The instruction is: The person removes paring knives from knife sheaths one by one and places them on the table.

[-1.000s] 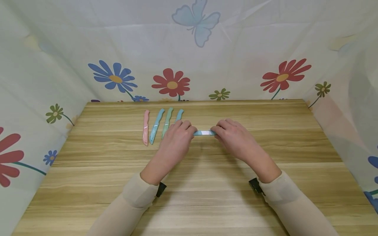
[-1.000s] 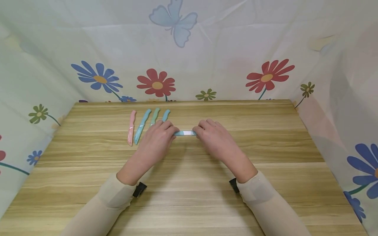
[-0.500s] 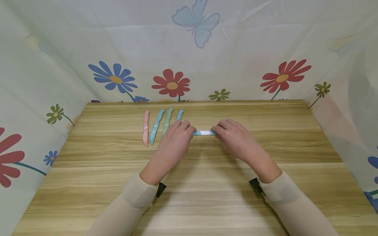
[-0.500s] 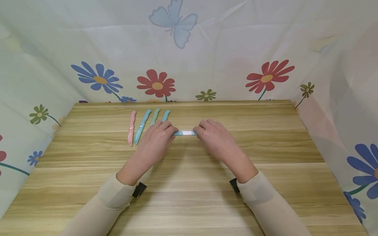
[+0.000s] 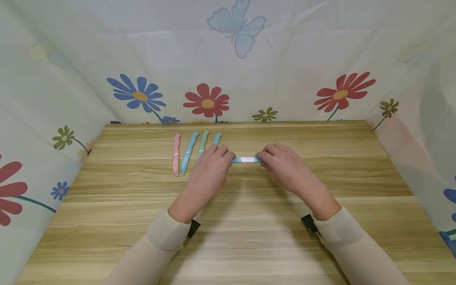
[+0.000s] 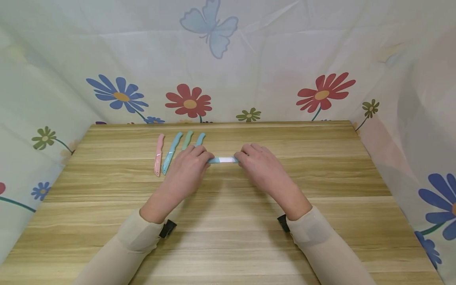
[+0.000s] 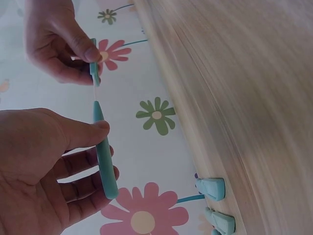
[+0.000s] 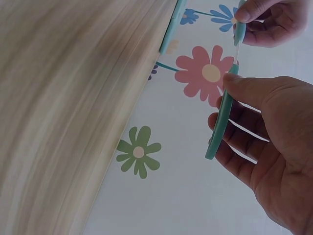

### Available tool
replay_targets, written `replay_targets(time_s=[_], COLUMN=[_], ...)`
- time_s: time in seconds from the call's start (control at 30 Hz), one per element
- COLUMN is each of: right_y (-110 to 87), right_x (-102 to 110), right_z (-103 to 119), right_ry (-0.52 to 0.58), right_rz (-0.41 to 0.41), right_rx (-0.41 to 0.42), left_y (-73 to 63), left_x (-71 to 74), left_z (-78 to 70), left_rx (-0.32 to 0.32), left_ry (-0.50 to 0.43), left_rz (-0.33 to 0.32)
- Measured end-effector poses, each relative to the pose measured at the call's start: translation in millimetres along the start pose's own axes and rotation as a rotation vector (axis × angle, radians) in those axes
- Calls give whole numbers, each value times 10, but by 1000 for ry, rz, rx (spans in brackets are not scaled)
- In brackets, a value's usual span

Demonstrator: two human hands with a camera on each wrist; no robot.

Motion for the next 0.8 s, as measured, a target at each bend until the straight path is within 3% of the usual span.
replay_targets(time_s=[0.8], right_y=[-2], right_x=[8], right_z=[-20], right_ry=[1], right_rz=[15], right_rx=[-10], left_y=[-15], left_x=[-10], left_z=[37], left_rx=[-5], left_ry=[11], left_rz=[-24])
Point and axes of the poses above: each hand's wrist, its own y-axis towards the middle knuckle, its own x-axis out of the back of the hand, z = x × y, the point moved 2 cm from there along y, towards the middle knuckle, and after that the axes turned 9 degrees about -y, right-handed, at the moved point
